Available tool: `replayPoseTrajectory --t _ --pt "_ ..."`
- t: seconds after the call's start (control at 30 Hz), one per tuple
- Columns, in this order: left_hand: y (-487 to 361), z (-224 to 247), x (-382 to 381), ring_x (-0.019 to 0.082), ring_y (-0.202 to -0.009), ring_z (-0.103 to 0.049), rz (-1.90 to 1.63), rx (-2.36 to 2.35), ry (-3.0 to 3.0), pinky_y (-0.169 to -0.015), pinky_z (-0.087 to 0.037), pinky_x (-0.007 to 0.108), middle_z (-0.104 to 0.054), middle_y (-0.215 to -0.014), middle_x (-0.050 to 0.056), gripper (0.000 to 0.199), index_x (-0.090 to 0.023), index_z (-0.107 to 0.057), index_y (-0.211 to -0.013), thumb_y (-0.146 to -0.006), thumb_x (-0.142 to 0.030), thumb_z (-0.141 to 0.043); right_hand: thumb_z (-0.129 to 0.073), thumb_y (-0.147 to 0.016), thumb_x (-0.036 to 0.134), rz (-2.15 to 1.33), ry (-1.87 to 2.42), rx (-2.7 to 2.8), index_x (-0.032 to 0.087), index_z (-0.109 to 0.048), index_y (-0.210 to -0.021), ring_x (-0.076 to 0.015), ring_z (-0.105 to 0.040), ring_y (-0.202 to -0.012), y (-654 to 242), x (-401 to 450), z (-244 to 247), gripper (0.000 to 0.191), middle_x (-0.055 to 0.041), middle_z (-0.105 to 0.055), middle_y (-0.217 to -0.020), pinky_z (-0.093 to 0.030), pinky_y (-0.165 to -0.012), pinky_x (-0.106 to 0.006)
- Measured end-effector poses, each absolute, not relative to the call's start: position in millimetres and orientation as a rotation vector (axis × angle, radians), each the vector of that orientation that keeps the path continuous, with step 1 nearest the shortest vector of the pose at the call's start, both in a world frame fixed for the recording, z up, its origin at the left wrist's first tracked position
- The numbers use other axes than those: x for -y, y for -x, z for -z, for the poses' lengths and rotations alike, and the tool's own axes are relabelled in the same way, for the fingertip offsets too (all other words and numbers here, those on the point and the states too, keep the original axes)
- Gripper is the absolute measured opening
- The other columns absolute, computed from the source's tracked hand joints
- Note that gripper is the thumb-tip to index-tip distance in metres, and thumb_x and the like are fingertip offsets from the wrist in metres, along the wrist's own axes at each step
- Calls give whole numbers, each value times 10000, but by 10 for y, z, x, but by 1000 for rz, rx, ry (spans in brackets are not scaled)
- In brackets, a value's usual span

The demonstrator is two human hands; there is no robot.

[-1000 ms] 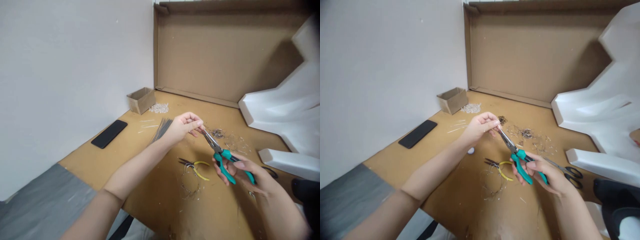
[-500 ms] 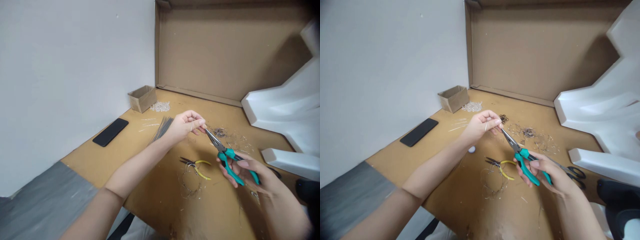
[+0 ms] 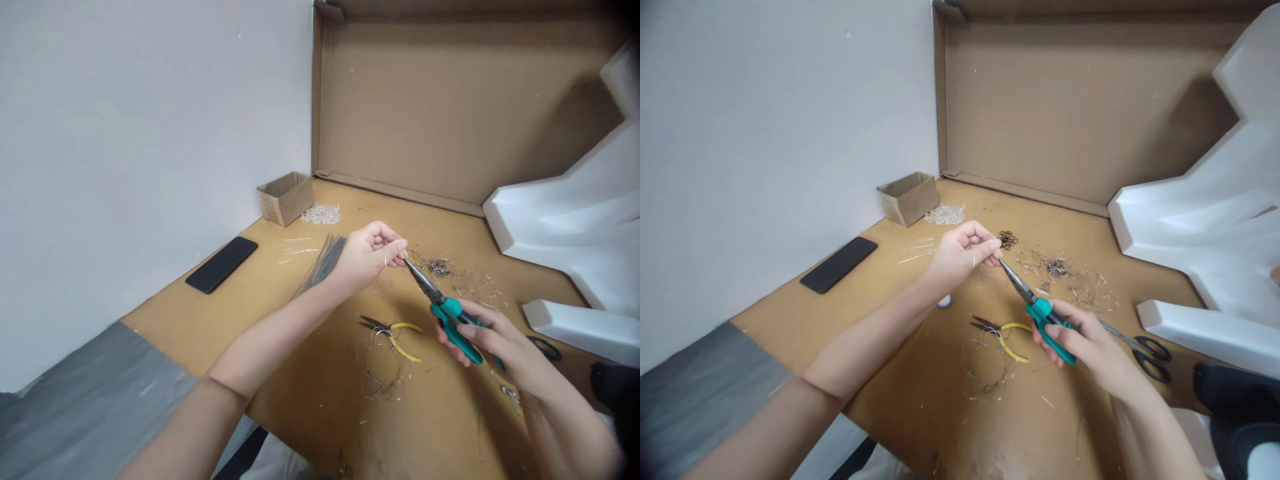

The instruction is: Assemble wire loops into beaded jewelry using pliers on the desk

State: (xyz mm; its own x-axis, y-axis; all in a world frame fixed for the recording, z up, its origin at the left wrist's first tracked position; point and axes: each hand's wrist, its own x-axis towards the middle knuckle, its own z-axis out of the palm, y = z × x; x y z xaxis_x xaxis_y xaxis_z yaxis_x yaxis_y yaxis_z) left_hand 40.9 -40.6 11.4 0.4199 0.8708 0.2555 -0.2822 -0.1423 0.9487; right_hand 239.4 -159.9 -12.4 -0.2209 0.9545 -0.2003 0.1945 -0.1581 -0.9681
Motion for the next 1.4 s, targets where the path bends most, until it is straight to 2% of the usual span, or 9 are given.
replayPoseTrajectory --t 0.2,0.37,0.5,0.7,0.83,0.97,1.1,1.2,1.4 --pt "-407 -80 426 57 -556 -576 -1206 -588 -1423 -594 -506 198 -573 -602 -27 115 -142 -491 -709 -764 -141 -592 -495 -781 340 -600 1774 1858 208 -554 -940 -152 -519 -547 -2258 1649 70 215 -14 -592 -684 -405 -541 -278" --pt "-397 -23 422 74 -604 -586 -1276 -615 -1540 -619 -505 215 -588 -652 -13 106 -153 -502 -747 -776 -212 -585 -503 -725 360 -148 1962 1872 225 -553 -1035 -228 -609 -631 -2125 1695 48 343 -36 -658 -750 -434 -602 -333" --pt "-370 -4 381 88 -661 -608 -1315 -658 -1666 -639 -493 217 -612 -702 5 115 -163 -508 -790 -808 -268 -551 -531 -714 370 -289 1941 1898 235 -553 -1060 -244 -632 -739 -2265 1684 49 372 -47 -673 -891 -452 -648 -332" --pt "-397 -4 478 94 -608 -565 -1146 -866 -2166 -567 -420 206 -599 -663 -10 55 -170 -506 -766 -812 -198 -501 -602 -696 311 -590 1750 1403 227 -543 -918 -177 -603 -632 -2333 1630 42 244 8 -606 -735 -460 -619 -288" --pt "-500 58 724 127 -634 -545 -999 -968 -2691 -539 -360 233 -596 -720 15 119 -166 -515 -777 -845 -181 -420 -663 -693 353 -774 1492 1228 230 -526 -925 -162 -604 -693 -2092 1650 39 297 8 -598 -783 -472 -679 -281" --pt "-579 133 886 146 -652 -534 -814 -911 -2882 -526 -339 246 -570 -731 36 188 -157 -510 -782 -887 -200 -360 -678 -682 334 -780 1527 1223 220 -532 -937 -168 -594 -751 -1937 1692 29 315 -9 -614 -822 -471 -727 -292" --pt "-608 171 934 159 -682 -539 -760 -765 -2851 -547 -356 252 -580 -767 56 228 -149 -520 -820 -902 -244 -330 -643 -686 301 -734 1568 1257 216 -530 -931 -170 -583 -741 -1915 1694 30 283 -6 -606 -799 -472 -708 -291" --pt "-599 150 917 142 -697 -543 -779 -731 -2637 -581 -377 239 -601 -788 40 167 -163 -528 -817 -873 -226 -384 -598 -697 257 -704 1552 1309 215 -517 -907 -167 -573 -732 -1945 1680 35 229 -7 -599 -798 -464 -711 -297" --pt "-521 19 777 72 -546 -463 -685 -635 -1999 -517 -369 180 -531 -625 -46 34 -174 -534 -777 -771 -204 -519 -629 -728 328 -905 1423 1255 207 -510 -927 -146 -566 -670 -2101 1658 29 261 -2 -582 -777 -452 -676 -282"
